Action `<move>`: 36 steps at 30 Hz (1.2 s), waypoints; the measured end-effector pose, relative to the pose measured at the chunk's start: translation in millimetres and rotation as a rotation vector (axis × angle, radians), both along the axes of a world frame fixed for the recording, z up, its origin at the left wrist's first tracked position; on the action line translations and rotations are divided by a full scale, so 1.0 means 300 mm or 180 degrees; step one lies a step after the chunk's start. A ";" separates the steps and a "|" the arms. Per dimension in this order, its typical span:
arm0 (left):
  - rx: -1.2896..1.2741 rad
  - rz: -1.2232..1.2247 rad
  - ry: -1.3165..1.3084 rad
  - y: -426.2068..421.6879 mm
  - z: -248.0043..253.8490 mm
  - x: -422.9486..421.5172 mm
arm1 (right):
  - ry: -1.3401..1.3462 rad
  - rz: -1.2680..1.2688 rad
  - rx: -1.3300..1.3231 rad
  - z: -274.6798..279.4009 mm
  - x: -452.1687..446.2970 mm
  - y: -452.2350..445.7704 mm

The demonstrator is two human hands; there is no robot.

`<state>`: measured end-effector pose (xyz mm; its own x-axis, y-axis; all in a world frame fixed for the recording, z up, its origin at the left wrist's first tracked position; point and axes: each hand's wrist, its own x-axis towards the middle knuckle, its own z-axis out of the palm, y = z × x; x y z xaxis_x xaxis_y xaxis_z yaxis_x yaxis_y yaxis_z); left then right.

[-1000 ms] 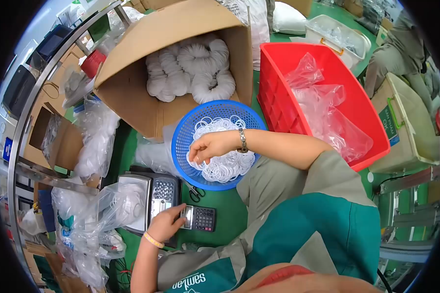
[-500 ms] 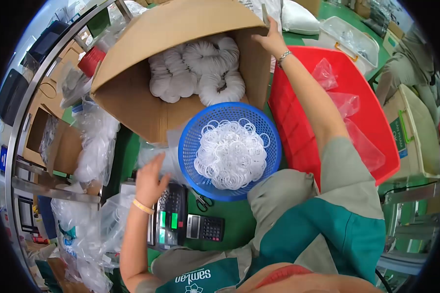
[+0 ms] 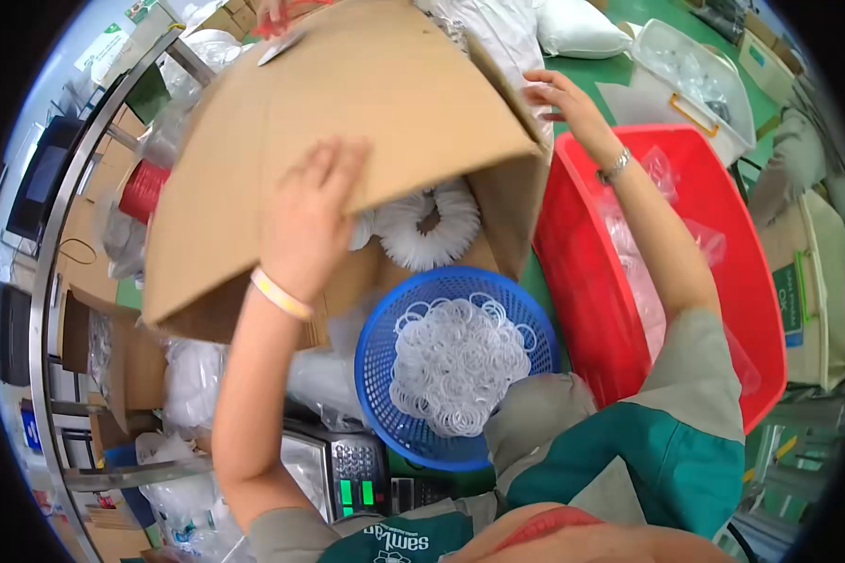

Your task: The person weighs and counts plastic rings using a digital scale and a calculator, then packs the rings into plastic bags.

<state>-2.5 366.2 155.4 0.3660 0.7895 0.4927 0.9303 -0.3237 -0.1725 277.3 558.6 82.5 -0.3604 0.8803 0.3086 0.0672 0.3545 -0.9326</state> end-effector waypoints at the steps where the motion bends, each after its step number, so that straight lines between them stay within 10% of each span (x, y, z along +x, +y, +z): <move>1: -0.0071 0.0039 -0.0158 0.009 -0.020 0.034 | -0.0951 -0.0365 0.0576 -0.066 0.020 0.176; 3: -0.0100 0.0074 -0.0063 0.026 -0.070 0.061 | -0.2558 -0.0786 0.1521 -0.121 0.017 0.386; 9: -0.0451 0.0217 -0.0229 0.036 -0.093 0.082 | -0.3669 -0.1504 0.1650 -0.147 -0.145 0.741; 14: -0.0522 0.0320 -0.0199 0.043 -0.146 0.057 | -0.4536 -0.0874 0.0413 -0.201 -0.251 0.871; 31: -0.0528 0.0314 -0.0276 0.056 -0.152 0.071 | -0.4582 -0.0427 -0.0706 -0.367 -0.253 0.878; 33: -0.0461 0.0232 -0.0355 0.055 -0.146 0.073 | -0.3445 -0.1023 -0.0086 -0.461 -0.215 0.978; 36: -0.0345 0.0112 -0.0423 0.053 -0.149 0.078 | -0.3921 0.0265 -0.0232 -0.256 -0.132 0.733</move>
<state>20.8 382.2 110.6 0.2745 0.8519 0.4461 0.9537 -0.3004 -0.0131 237.7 778.4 5.7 -0.4315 0.8416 -0.3248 0.8936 0.3496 -0.2814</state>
